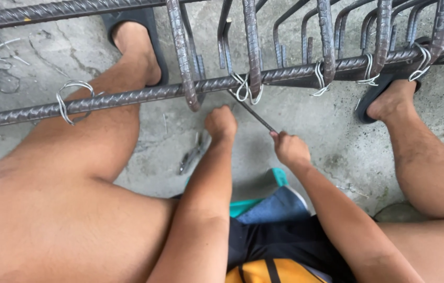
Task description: Tying metal stirrups to longitudinal rebar using wire and a twisting hook tool
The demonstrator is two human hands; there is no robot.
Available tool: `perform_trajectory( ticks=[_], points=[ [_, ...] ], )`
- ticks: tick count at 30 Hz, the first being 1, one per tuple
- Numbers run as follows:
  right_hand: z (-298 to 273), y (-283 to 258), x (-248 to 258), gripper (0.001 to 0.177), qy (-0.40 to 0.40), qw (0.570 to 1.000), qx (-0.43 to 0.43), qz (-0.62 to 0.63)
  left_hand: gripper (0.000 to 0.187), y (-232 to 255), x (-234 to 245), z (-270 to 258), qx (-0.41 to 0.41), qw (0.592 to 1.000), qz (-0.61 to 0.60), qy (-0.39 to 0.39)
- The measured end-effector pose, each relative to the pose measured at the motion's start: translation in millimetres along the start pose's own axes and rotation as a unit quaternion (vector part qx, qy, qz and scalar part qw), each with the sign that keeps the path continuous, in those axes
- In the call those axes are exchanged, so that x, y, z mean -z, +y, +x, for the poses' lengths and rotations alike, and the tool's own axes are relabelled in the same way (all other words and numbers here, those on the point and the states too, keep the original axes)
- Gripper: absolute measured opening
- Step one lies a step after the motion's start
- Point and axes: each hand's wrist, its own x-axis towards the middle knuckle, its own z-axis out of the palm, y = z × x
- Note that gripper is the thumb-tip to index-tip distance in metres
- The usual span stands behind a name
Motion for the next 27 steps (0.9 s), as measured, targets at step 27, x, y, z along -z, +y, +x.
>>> perform_trajectory(
  ticks=[27],
  points=[
    [-5.1,29.8,-10.2,0.068,0.003,0.985,-0.059,0.160,0.030,-30.6,-118.8,60.1,0.117,0.890,-0.440,0.035]
  ],
)
